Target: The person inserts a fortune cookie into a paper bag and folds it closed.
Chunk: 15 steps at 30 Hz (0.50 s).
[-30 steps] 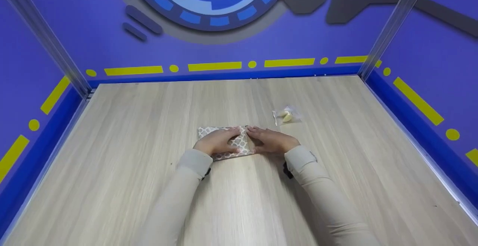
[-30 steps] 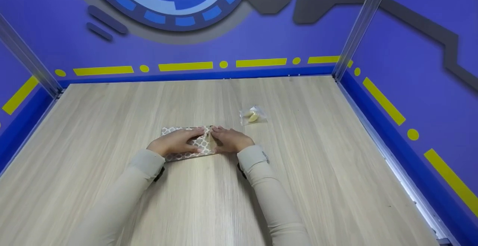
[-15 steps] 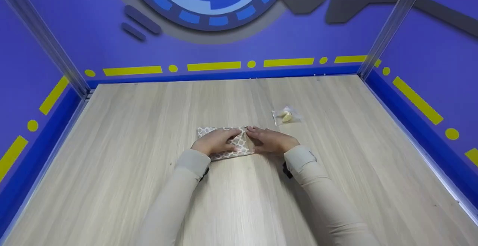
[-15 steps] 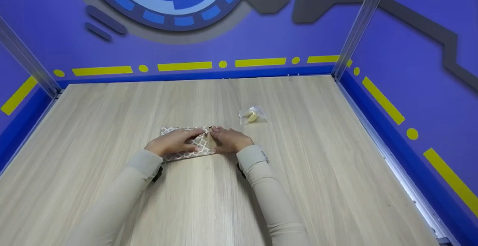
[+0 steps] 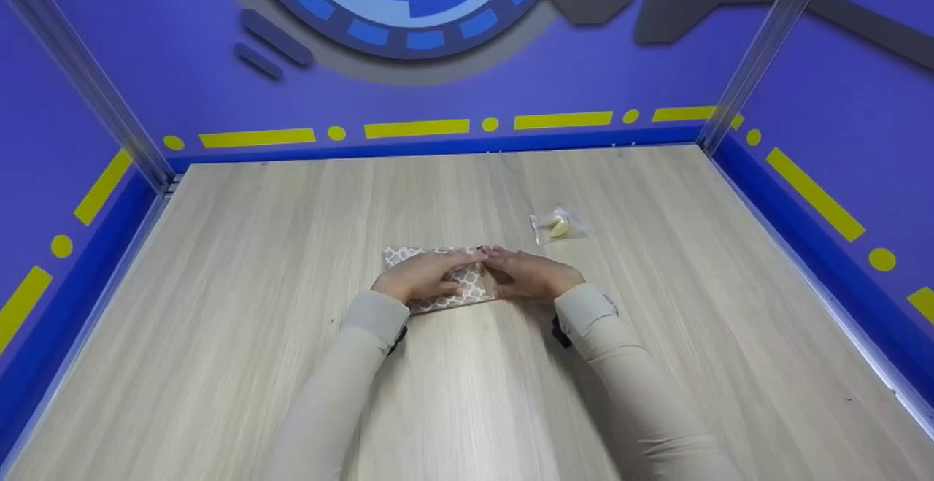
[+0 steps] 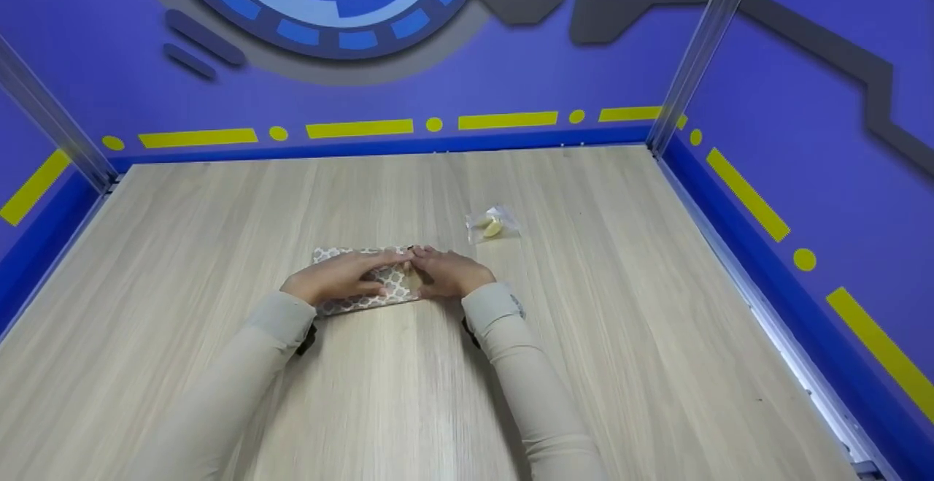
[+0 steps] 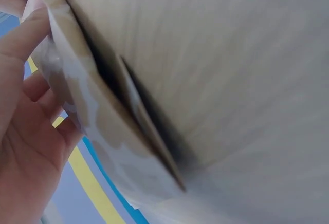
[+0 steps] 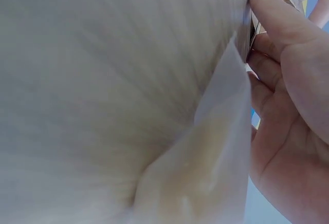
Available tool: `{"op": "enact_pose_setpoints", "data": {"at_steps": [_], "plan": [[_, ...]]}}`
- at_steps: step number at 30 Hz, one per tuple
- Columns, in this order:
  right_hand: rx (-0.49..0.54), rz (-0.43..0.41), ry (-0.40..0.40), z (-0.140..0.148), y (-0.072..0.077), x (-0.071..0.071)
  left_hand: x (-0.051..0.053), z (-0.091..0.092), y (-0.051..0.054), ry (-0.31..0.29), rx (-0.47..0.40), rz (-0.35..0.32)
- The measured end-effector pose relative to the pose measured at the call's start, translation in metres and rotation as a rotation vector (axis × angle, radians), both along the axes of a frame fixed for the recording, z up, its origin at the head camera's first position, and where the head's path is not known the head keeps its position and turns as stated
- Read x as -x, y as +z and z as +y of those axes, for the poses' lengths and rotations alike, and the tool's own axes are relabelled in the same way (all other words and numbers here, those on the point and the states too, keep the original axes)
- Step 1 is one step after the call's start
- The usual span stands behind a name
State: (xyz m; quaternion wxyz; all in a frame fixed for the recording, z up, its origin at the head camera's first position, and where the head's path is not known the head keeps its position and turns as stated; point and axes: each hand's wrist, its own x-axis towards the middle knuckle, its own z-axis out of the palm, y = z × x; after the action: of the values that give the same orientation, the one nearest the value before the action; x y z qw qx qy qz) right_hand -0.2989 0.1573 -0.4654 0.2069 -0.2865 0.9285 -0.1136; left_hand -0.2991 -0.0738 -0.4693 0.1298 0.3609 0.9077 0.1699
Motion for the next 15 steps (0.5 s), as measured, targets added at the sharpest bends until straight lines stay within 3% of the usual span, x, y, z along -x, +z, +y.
{"op": "enact_pose_setpoints", "data": {"at_steps": [8, 15], "plan": [[0.004, 0.027, 0.040, -0.0001, 0.0004, 0.0005, 0.0012, 0.0013, 0.0013, 0.024, -0.034, -0.058], [-0.005, 0.065, 0.066, 0.0022, -0.0002, -0.0011, 0.0013, 0.0018, 0.0020, 0.047, -0.017, -0.070]]}}
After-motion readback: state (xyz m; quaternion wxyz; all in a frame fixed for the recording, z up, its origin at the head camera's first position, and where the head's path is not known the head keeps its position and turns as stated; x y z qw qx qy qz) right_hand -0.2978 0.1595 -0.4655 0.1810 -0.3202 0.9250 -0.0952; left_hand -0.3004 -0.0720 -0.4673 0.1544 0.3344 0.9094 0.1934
